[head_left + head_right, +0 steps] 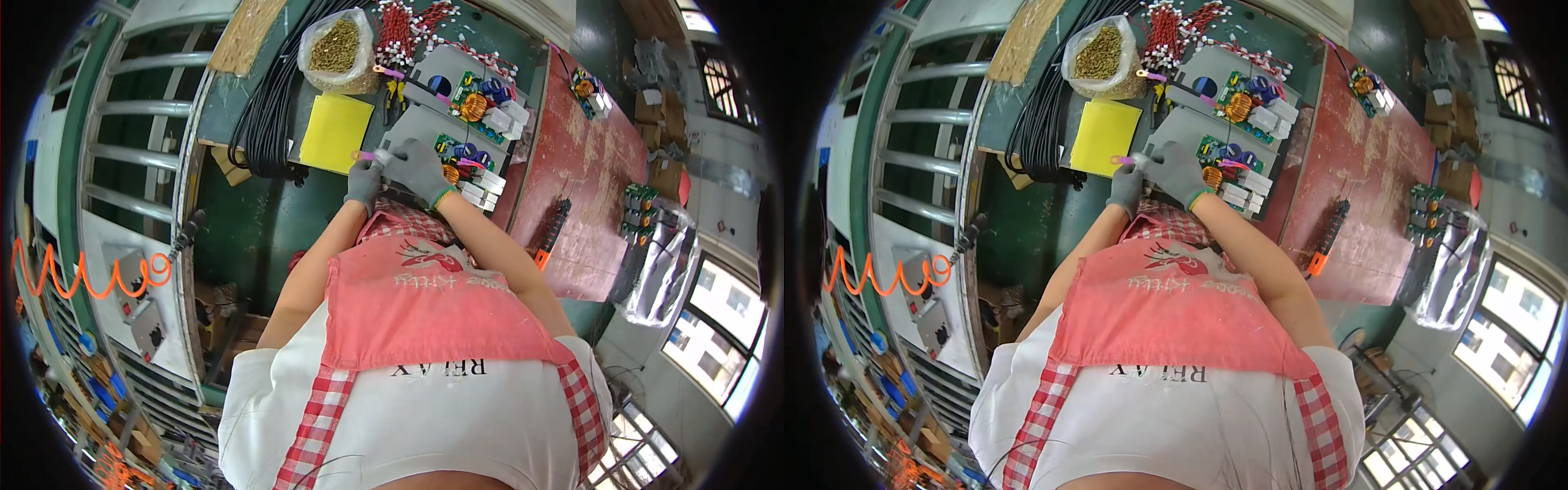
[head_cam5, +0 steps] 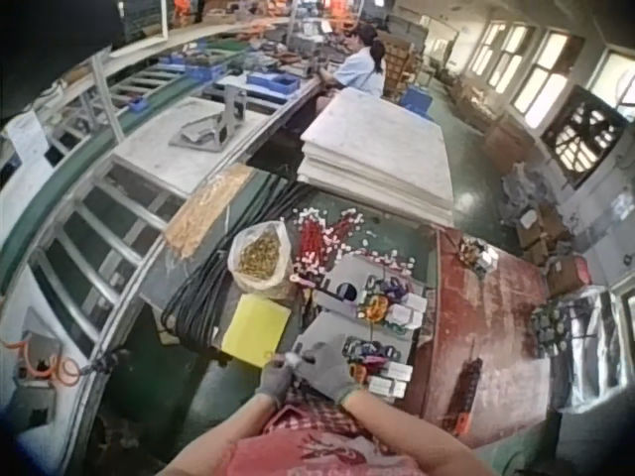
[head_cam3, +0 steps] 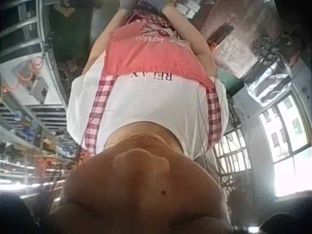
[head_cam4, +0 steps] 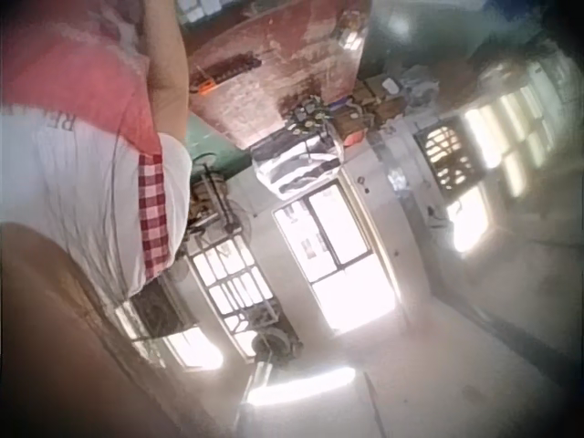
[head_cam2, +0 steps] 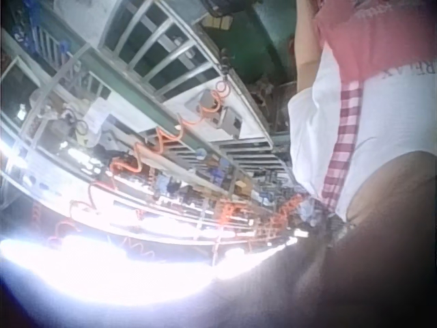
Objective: The person uses a pneumatic screwdriver to fasten screws into metal electrical enclosures on a workbench. They then move to a different station to assemble a circuit board, using a heat gun to apply heat to components and attaching wires to the board.
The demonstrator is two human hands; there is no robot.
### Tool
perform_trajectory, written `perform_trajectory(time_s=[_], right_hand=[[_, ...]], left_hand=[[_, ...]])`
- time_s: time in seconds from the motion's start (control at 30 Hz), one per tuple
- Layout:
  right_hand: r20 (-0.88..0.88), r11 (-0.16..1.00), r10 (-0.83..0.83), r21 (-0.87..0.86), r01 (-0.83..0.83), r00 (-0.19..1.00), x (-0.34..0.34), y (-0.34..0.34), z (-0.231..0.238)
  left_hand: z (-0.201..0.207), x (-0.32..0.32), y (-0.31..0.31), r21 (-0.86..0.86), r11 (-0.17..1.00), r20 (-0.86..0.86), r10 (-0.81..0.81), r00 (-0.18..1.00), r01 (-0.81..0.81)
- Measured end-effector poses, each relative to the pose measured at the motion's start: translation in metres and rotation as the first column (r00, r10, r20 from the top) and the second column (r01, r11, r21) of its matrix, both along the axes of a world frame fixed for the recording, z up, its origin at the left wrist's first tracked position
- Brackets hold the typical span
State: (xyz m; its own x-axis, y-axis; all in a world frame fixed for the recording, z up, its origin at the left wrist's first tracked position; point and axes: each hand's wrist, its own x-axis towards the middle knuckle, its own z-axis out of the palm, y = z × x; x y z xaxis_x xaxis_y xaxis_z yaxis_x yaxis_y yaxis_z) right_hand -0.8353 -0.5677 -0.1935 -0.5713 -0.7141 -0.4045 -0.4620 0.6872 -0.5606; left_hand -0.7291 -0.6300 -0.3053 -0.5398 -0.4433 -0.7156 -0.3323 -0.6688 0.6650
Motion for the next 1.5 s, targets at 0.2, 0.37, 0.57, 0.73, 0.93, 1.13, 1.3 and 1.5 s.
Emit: perform_trajectory(time_s=[0.2, 0.37, 0.57, 0.73, 0.93, 1.13, 1.3, 1.5], right_hand=[[-0.377, 0.987, -0.049, -0.161, -0.013, 0.925, -0.005, 0.006, -0.029], [-0.266, 0.928, 0.239, 0.344, -0.14, 0.934, -0.02, -0.029, -0.033], [-0.691, 0.99, 0.121, 0.031, -0.137, 0.713, -0.068, -0.068, -0.015], [-0.122, 0.975, 0.017, 0.222, 0.011, 0.992, -0.127, -0.07, -0.026], [0.492, 0.872, -0.335, -0.161, 0.462, 0.803, -0.139, -0.054, -0.045], [0.424, 0.67, -0.42, -0.452, 0.589, 0.803, -0.143, -0.043, -0.085], [-0.226, 0.957, -0.271, -0.165, 0.238, 0.936, -0.146, -0.058, -0.069], [-0.208, 0.949, 0.151, 0.304, -0.082, 0.966, -0.161, -0.076, -0.023]], left_hand=[[0.012, -0.002, 0.001, -0.015, 0.997, 0.012, 0.077, 0.997, -0.077], [0.01, -0.002, 0.002, -0.006, 0.998, 0.011, 0.069, 0.998, -0.069], [0.013, -0.006, -0.001, -0.03, 0.998, 0.048, 0.053, 0.997, -0.052], [0.019, -0.011, -0.002, -0.066, 0.998, 0.054, 0.028, 0.998, -0.024], [0.002, -0.008, -0.005, -0.087, 0.995, 0.07, -0.033, 0.997, 0.039], [0.008, -0.007, -0.005, -0.018, 1.0, 0.075, -0.01, 0.997, 0.011], [0.008, -0.006, -0.008, -0.07, 0.995, 0.132, -0.061, 0.989, 0.071], [0.099, -0.048, -0.029, -0.524, 0.233, 0.766, -0.29, 0.573, 0.819]])
